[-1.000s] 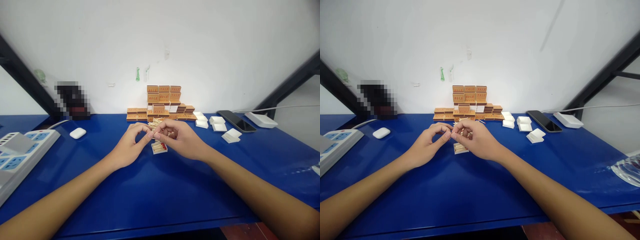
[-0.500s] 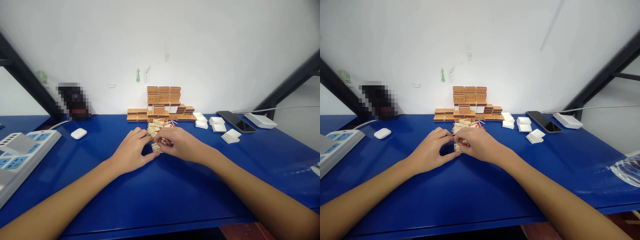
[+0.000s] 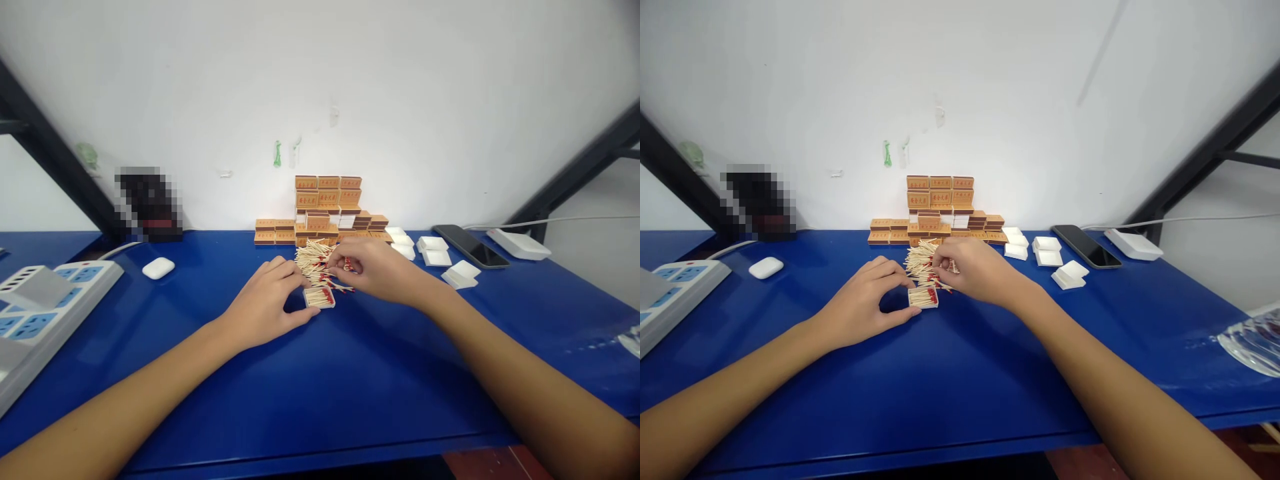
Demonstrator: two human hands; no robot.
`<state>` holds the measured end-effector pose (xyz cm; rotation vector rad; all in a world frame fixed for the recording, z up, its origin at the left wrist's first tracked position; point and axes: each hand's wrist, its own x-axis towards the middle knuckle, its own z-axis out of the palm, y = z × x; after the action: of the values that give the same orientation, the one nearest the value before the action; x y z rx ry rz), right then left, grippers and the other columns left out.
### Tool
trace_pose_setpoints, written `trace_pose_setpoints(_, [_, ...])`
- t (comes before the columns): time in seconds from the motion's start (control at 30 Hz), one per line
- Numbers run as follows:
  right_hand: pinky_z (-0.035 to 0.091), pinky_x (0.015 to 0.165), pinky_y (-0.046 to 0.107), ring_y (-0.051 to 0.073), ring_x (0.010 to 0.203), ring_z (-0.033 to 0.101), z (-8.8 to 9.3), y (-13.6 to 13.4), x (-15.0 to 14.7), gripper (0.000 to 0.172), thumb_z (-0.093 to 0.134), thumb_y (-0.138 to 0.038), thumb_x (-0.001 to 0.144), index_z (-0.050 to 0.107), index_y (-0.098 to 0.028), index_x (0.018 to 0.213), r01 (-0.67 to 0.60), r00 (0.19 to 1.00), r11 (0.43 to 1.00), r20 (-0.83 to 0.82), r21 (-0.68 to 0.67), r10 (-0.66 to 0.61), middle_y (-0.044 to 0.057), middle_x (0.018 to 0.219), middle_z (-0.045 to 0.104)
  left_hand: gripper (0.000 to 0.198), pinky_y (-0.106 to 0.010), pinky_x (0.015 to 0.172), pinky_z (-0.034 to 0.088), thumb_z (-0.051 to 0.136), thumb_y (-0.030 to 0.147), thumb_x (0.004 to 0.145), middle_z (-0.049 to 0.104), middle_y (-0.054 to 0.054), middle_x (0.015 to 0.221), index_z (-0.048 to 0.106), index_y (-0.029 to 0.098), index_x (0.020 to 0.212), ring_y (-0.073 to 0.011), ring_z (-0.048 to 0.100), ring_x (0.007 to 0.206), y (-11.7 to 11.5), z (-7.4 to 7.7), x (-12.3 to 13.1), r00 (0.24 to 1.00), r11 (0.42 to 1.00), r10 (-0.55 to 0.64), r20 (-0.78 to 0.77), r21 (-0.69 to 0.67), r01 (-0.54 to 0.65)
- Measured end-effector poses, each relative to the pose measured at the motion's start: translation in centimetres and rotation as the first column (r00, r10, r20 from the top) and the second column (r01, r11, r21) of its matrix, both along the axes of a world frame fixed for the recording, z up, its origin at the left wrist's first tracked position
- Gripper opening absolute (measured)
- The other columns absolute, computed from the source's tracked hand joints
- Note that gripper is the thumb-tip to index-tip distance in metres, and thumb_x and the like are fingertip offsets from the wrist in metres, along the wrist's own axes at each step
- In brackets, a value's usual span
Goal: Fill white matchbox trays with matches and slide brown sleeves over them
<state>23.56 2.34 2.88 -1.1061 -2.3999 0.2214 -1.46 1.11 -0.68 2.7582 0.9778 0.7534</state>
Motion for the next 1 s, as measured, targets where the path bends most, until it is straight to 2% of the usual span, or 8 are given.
trace_pose_setpoints(0.1, [0.042, 0.068, 0.028, 0.013, 0.070, 0.056, -0.1, -0.4, -0.7, 0.007, 0.068, -0.017, 0.090, 0.074, -0.020, 0.087, -0.087, 0.995, 0.990, -0.051, -0.115, 0.082, 0.000, 0.077, 0.067, 0.029, -0.044, 0.089, 0.050, 0.076, 0.043, 0.092, 0.067, -0.006, 0.105, 0.069, 0.019, 0.107, -0.0261, 0.058, 0.098, 0.0, -0.1, 0.1, 1.000, 0.999, -0.011, -0.027, -0.048, 0.009])
trace_pose_setpoints(0.2, [0.043, 0.071, 0.028, 0.013, 0.073, 0.056, -0.8, -1.0, -1.7, 0.009, 0.067, -0.013, 0.090, 0.073, -0.019, 0.087, -0.154, 0.988, 0.971, -0.012, -0.184, 0.155, 0.000, 0.081, 0.065, 0.026, -0.043, 0.089, 0.050, 0.075, 0.042, 0.093, 0.066, -0.006, 0.102, 0.068, 0.019, 0.105, -0.0259, 0.057, 0.098, 0.0, -0.1, 0.2, 0.999, 0.997, -0.026, -0.039, -0.071, 0.023])
trace_pose_setpoints(0.37, [0.044, 0.071, 0.029, 0.014, 0.077, 0.057, -1.7, -1.2, -2.1, 0.009, 0.065, -0.019, 0.096, 0.069, -0.018, 0.088, -0.136, 0.989, 0.972, 0.038, -0.190, 0.146, 0.003, 0.088, 0.064, 0.024, -0.043, 0.089, 0.050, 0.074, 0.042, 0.094, 0.066, -0.005, 0.101, 0.067, 0.020, 0.101, -0.0251, 0.056, 0.097, -0.1, -0.1, 0.2, 0.999, 0.997, -0.030, -0.044, -0.069, 0.027])
trace_pose_setpoints(0.53, [0.041, 0.069, 0.029, 0.014, 0.076, 0.056, -1.1, -1.0, -1.4, 0.009, 0.065, -0.017, 0.096, 0.070, -0.018, 0.089, -0.131, 0.987, 0.974, 0.063, -0.185, 0.145, 0.003, 0.090, 0.065, 0.026, -0.044, 0.089, 0.051, 0.073, 0.043, 0.093, 0.066, -0.006, 0.101, 0.066, 0.020, 0.103, -0.0254, 0.057, 0.097, 0.0, 0.0, 0.2, 0.998, 0.997, -0.028, -0.049, -0.070, 0.025])
trace_pose_setpoints(0.67, [0.038, 0.065, 0.029, 0.015, 0.072, 0.055, 0.3, -0.5, -0.1, 0.012, 0.064, -0.022, 0.096, 0.072, -0.019, 0.087, -0.046, 0.996, 0.986, 0.066, -0.160, 0.058, 0.002, 0.081, 0.066, 0.027, -0.045, 0.089, 0.051, 0.073, 0.044, 0.093, 0.067, -0.007, 0.102, 0.067, 0.020, 0.104, -0.0260, 0.057, 0.097, -0.1, 0.1, 0.2, 0.999, 0.997, -0.020, -0.046, -0.070, 0.017])
trace_pose_setpoints(0.73, [0.037, 0.063, 0.029, 0.015, 0.070, 0.056, 0.7, 0.0, 0.7, 0.010, 0.066, -0.022, 0.092, 0.072, -0.019, 0.084, 0.010, 0.997, 0.977, 0.078, -0.212, 0.007, 0.002, 0.079, 0.068, 0.027, -0.045, 0.089, 0.052, 0.073, 0.044, 0.093, 0.067, -0.007, 0.103, 0.068, 0.020, 0.104, -0.0262, 0.058, 0.097, -0.1, 0.2, 0.2, 0.999, 0.998, -0.020, -0.039, -0.067, 0.018])
trace_pose_setpoints(0.83, [0.038, 0.062, 0.028, 0.014, 0.069, 0.058, 0.6, 0.6, 1.6, 0.008, 0.070, -0.024, 0.088, 0.068, -0.019, 0.082, 0.063, 0.989, 0.948, 0.145, -0.311, -0.018, 0.002, 0.081, 0.070, 0.027, -0.044, 0.088, 0.052, 0.073, 0.043, 0.093, 0.068, -0.007, 0.103, 0.068, 0.020, 0.105, -0.0260, 0.059, 0.097, -0.2, 0.2, 0.2, 0.999, 0.997, -0.023, -0.032, -0.073, 0.020])
trace_pose_setpoints(1.0, [0.043, 0.064, 0.029, 0.016, 0.073, 0.060, -0.1, 0.8, 1.9, 0.012, 0.069, -0.030, 0.089, 0.065, -0.020, 0.084, 0.091, 0.975, 0.938, 0.221, -0.334, -0.016, 0.003, 0.087, 0.071, 0.028, -0.045, 0.088, 0.052, 0.073, 0.044, 0.093, 0.067, -0.007, 0.101, 0.068, 0.019, 0.104, -0.0263, 0.058, 0.097, -0.2, 0.2, 0.1, 0.999, 0.999, -0.021, -0.045, -0.051, 0.019])
